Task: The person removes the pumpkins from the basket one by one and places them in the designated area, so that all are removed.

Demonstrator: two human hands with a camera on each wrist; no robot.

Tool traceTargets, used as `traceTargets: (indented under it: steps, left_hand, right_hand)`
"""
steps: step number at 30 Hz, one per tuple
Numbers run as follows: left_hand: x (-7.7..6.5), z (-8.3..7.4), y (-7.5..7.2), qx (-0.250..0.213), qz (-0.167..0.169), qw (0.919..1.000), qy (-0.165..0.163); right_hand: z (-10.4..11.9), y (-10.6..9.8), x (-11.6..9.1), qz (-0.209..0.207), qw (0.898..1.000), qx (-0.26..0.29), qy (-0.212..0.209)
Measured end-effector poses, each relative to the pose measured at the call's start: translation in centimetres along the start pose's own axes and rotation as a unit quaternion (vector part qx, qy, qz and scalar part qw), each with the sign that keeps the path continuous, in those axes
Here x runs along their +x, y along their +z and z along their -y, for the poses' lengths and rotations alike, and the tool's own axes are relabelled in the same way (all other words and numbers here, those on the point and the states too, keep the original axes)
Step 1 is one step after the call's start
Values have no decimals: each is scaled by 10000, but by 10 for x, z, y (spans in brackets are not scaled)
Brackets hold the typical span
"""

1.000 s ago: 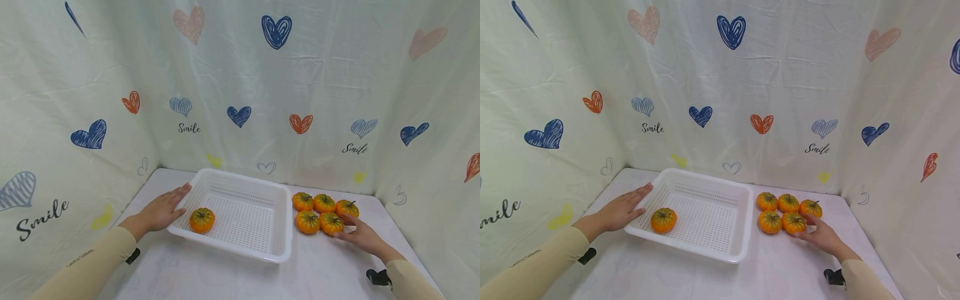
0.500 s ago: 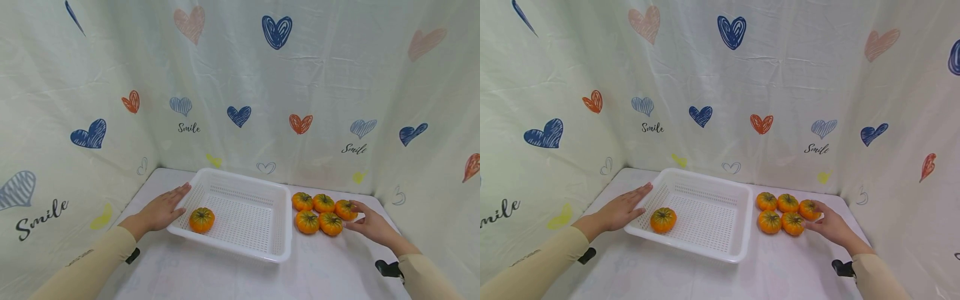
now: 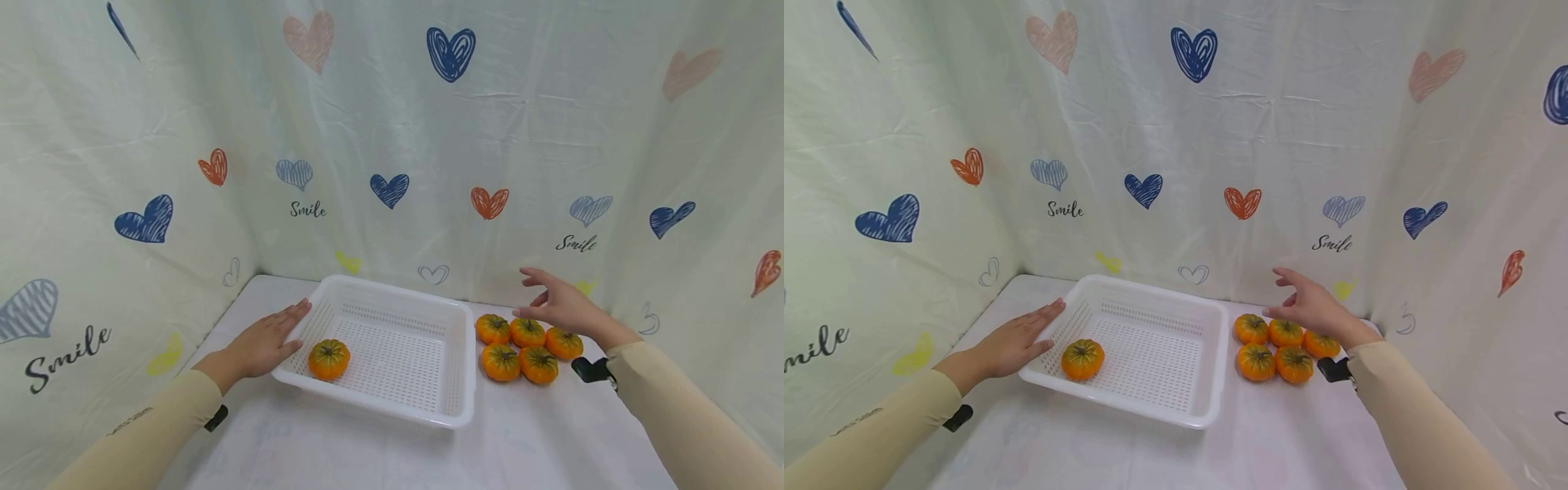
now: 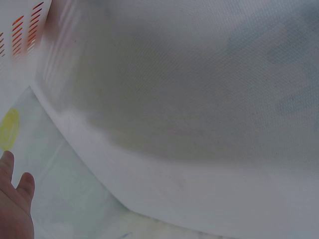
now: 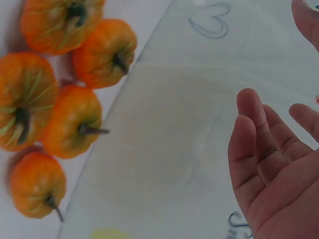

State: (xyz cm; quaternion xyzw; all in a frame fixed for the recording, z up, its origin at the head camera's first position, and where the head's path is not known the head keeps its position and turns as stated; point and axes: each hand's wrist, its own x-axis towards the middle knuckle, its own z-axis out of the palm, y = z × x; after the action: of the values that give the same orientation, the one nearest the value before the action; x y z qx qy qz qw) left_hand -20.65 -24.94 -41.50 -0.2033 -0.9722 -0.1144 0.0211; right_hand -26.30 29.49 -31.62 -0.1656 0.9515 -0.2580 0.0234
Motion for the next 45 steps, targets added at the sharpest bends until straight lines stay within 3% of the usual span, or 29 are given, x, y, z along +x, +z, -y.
traceTargets:
  steps: [10, 19, 34, 45]
  left_hand:
    - [1, 3, 2, 16, -30, 10000, 64]
    - [1, 3, 4, 3, -112, 9999, 130]
    - [2, 6, 4, 45, 11, 10000, 34]
    - [4, 9, 8, 55, -19, 10000, 39]
  right_hand:
    - [81, 29, 64, 495, 9966, 323, -577]
    - [130, 72, 98, 1069, 9881, 576, -942]
    - [148, 155, 126, 1567, 9778, 990, -976]
    - [156, 189, 128, 1947, 9692, 1232, -870]
